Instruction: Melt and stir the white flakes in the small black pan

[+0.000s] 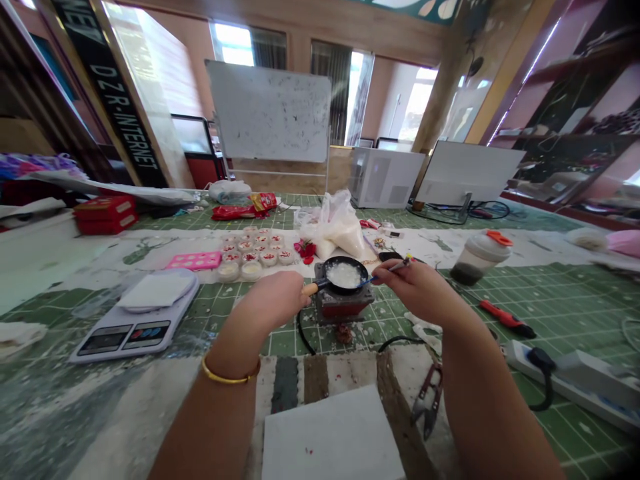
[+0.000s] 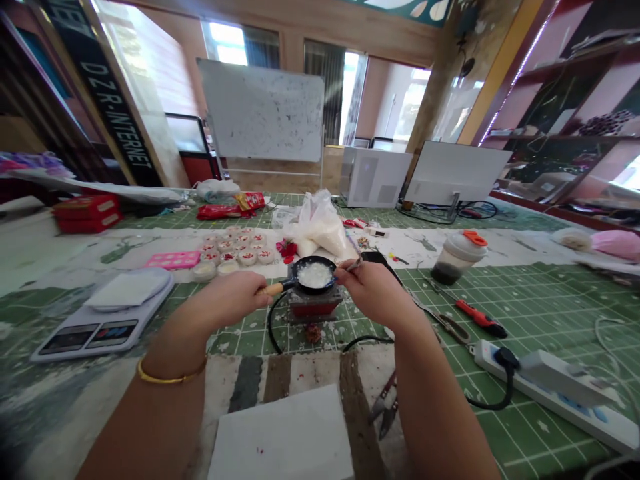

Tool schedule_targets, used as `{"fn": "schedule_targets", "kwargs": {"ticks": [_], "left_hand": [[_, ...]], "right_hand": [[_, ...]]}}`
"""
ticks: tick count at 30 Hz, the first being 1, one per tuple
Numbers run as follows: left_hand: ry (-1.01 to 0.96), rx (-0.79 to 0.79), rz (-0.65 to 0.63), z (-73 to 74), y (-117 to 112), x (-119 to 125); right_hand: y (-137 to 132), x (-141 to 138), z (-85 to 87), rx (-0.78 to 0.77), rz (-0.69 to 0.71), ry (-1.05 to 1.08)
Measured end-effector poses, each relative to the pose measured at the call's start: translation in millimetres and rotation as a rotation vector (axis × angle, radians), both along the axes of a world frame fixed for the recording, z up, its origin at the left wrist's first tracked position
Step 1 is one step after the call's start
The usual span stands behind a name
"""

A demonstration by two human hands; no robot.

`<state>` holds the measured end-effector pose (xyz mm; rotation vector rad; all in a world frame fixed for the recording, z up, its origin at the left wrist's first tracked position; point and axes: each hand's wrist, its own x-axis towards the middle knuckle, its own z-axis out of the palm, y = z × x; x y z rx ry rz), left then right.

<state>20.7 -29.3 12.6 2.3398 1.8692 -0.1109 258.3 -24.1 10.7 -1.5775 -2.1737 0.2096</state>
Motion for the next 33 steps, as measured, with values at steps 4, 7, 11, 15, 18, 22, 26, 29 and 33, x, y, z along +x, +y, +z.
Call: {"fn": "schedule_targets", "kwargs": {"ticks": [4, 7, 11, 15, 18, 22, 26, 29, 33], "left_hand": [[-0.004, 0.0, 0.007, 0.2, 0, 0], [-0.002, 0.007, 0.01, -0.1, 0, 0], [-0.015, 0.017, 0.005, -1.1, 0, -2], [-0.017, 0.014, -0.004, -0.8, 0, -2], [-0.013, 0.032, -0.008, -0.4, -1, -2], [-0.017, 0.051, -0.012, -0.2, -3, -3], [-0.013, 0.042, -0.008, 0.2, -2, -3], [-0.01, 0.039, -0.005, 0.3, -1, -3], [-0.024, 0.034, -0.003, 0.1, -1, -3]], "right_hand": [[-3, -5, 2.3, 0.109, -0.125, -0.069], [-5, -9, 1.7, 0.09, -0.039, -0.104], [-7, -10, 1.4, 0.102, 0.001, -0.062], [-11, -14, 2.8, 0.124, -0.082, -0.14], [-11, -22, -1.6, 0.071, 0.127, -0.043], [-2, -27, -10.4, 0.119, 0.064, -0.032], [-1, -22, -10.4, 0.07, 0.052, -0.027], [-1, -23, -11.2, 0.046, 0.178, 0.015], [3, -23, -12.8, 0.103, -0.02, -0.044]]}}
